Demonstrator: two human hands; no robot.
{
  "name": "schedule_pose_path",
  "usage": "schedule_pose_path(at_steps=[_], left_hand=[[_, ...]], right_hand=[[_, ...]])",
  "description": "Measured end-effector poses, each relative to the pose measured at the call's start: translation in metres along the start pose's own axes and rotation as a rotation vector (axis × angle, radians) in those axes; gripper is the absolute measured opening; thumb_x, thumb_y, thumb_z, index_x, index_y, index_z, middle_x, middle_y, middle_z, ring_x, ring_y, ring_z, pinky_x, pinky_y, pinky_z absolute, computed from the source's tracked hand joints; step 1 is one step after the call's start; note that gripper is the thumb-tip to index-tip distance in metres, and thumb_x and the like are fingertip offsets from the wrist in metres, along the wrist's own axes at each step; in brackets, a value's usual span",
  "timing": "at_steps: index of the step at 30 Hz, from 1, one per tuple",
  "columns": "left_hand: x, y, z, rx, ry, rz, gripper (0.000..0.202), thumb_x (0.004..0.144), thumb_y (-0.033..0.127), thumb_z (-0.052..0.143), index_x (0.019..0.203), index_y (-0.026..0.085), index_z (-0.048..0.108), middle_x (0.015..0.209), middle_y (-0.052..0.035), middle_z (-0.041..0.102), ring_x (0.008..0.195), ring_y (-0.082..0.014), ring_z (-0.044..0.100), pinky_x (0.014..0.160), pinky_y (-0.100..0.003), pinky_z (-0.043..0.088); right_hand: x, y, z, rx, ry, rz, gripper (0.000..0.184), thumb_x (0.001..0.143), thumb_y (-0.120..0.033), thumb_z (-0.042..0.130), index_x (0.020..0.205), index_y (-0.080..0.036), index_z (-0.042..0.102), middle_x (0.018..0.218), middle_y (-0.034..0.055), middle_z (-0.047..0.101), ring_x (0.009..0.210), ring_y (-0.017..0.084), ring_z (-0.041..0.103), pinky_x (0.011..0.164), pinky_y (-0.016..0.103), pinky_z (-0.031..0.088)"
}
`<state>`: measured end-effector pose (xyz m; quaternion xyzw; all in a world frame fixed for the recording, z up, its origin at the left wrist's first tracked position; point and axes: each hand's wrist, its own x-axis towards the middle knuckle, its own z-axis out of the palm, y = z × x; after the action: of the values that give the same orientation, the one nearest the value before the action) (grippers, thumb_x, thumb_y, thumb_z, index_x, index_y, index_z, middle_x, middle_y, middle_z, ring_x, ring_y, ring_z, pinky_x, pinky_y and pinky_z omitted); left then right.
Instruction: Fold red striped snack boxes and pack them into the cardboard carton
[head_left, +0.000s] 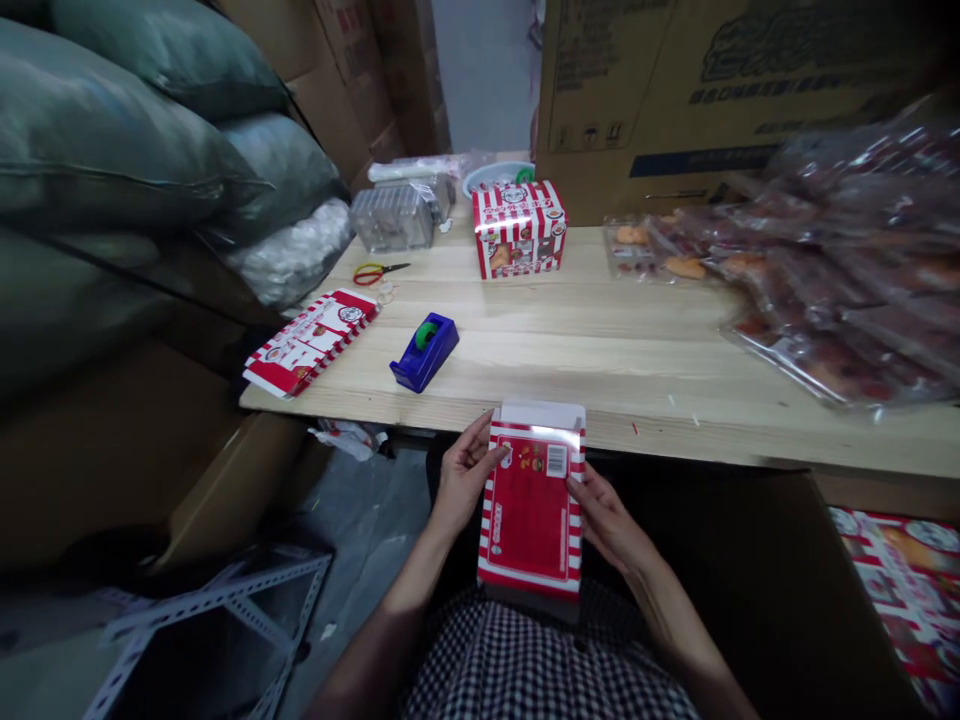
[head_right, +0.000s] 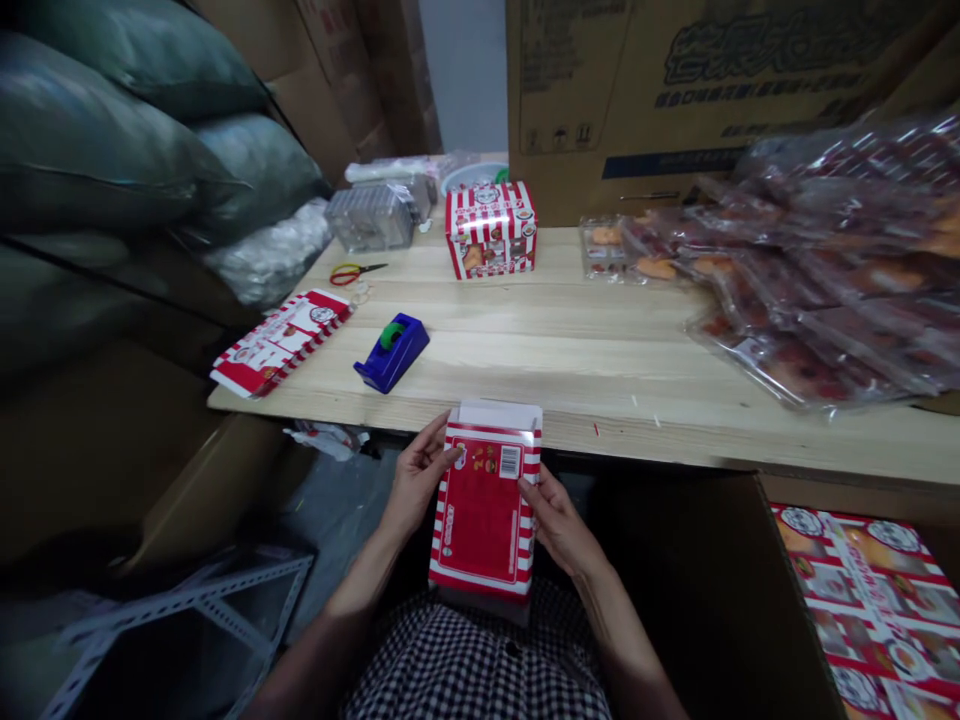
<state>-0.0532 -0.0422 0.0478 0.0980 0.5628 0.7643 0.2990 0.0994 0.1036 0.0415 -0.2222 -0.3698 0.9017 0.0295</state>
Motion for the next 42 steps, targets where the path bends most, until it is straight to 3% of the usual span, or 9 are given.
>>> schedule_pose_path(at_steps=[6, 11, 14, 21, 24, 28, 34, 37, 42], left_hand=[[-0.011, -0.012, -0.012, 0.02, 0.003, -0.034, 0.045, 0.083, 0.032, 0.075, 0.125, 0.019, 0.068, 0.108, -0.0069, 0.075, 0.096, -0.0186, 0.07, 0.088, -0.028, 0.052], [-0.012, -0.002, -0.013, 0.103, 0.034, -0.01, 0.035, 0.085, 0.034, 0.072, 0.116, 0.018, 0.071, 0.101, -0.0057, 0.074, 0.085, -0.0153, 0.067, 0.079, -0.024, 0.052], [-0.008, 0.008, -0.011, 0.164, 0.046, 0.028, 0.032, 0.085, 0.036, 0.071, 0.112, 0.019, 0.073, 0.111, -0.0065, 0.071, 0.083, -0.0149, 0.066, 0.076, -0.024, 0.052], [-0.01, 0.042, -0.012, 0.308, -0.088, 0.133, 0.023, 0.089, 0.032, 0.068, 0.107, 0.019, 0.072, 0.117, -0.007, 0.064, 0.091, -0.016, 0.064, 0.079, -0.024, 0.05], [-0.015, 0.04, -0.016, 0.35, -0.145, 0.124, 0.021, 0.089, 0.032, 0.068, 0.103, 0.017, 0.072, 0.111, -0.008, 0.062, 0.089, -0.0153, 0.062, 0.077, -0.024, 0.05], [-0.017, 0.035, -0.021, 0.453, -0.162, 0.138, 0.019, 0.087, 0.032, 0.069, 0.098, 0.016, 0.071, 0.108, -0.0082, 0.062, 0.087, -0.015, 0.062, 0.076, -0.023, 0.05], [-0.005, 0.045, -0.023, 0.518, -0.274, 0.131, 0.019, 0.087, 0.033, 0.07, 0.086, 0.014, 0.072, 0.101, -0.0081, 0.063, 0.091, -0.0174, 0.061, 0.078, -0.025, 0.048], [-0.002, 0.039, -0.027, 0.492, -0.296, 0.08, 0.024, 0.089, 0.036, 0.066, 0.083, 0.013, 0.069, 0.084, -0.005, 0.064, 0.08, -0.0155, 0.059, 0.074, -0.025, 0.045], [-0.009, 0.014, -0.022, 0.434, -0.18, 0.029, 0.027, 0.091, 0.041, 0.063, 0.09, 0.014, 0.068, 0.084, -0.005, 0.067, 0.075, -0.0146, 0.059, 0.071, -0.025, 0.045]], right_hand=[[-0.01, 0.006, -0.016, -0.061, -0.065, 0.123, 0.049, 0.09, -0.045, 0.07, 0.136, -0.035, 0.058, 0.13, 0.0044, 0.069, 0.117, 0.028, 0.067, 0.099, 0.048, 0.052], [-0.007, -0.002, 0.012, -0.166, 0.112, -0.227, 0.073, 0.091, -0.04, 0.069, 0.153, -0.045, 0.031, 0.145, 0.0015, 0.057, 0.121, 0.026, 0.063, 0.1, 0.045, 0.052], [0.0, -0.014, 0.024, -0.228, 0.157, -0.338, 0.063, 0.09, -0.04, 0.071, 0.148, -0.041, 0.045, 0.144, 0.0027, 0.059, 0.121, 0.027, 0.063, 0.101, 0.044, 0.051], [0.004, -0.047, 0.018, -0.356, 0.064, -0.239, 0.037, 0.089, -0.037, 0.073, 0.124, -0.029, 0.068, 0.1, 0.0037, 0.077, 0.086, 0.019, 0.07, 0.083, 0.033, 0.054], [0.001, -0.044, 0.012, -0.378, 0.02, -0.177, 0.028, 0.088, -0.036, 0.073, 0.115, -0.027, 0.072, 0.107, 0.0041, 0.076, 0.088, 0.019, 0.07, 0.083, 0.031, 0.054], [-0.002, -0.033, 0.004, -0.367, 0.029, -0.14, 0.035, 0.091, -0.039, 0.069, 0.125, -0.03, 0.068, 0.114, 0.0043, 0.074, 0.099, 0.02, 0.07, 0.091, 0.034, 0.052], [0.003, -0.039, 0.002, -0.501, 0.01, -0.159, 0.023, 0.089, -0.041, 0.071, 0.106, -0.027, 0.078, 0.091, 0.0029, 0.078, 0.079, 0.017, 0.069, 0.077, 0.029, 0.053], [0.009, -0.033, 0.004, -0.515, 0.098, -0.263, 0.018, 0.085, -0.041, 0.074, 0.092, -0.026, 0.081, 0.093, 0.0032, 0.077, 0.087, 0.019, 0.069, 0.08, 0.03, 0.052], [0.015, -0.004, 0.004, -0.314, 0.371, -0.313, 0.014, 0.076, -0.037, 0.083, 0.082, -0.024, 0.079, 0.092, 0.003, 0.078, 0.084, 0.021, 0.069, 0.078, 0.033, 0.054]])
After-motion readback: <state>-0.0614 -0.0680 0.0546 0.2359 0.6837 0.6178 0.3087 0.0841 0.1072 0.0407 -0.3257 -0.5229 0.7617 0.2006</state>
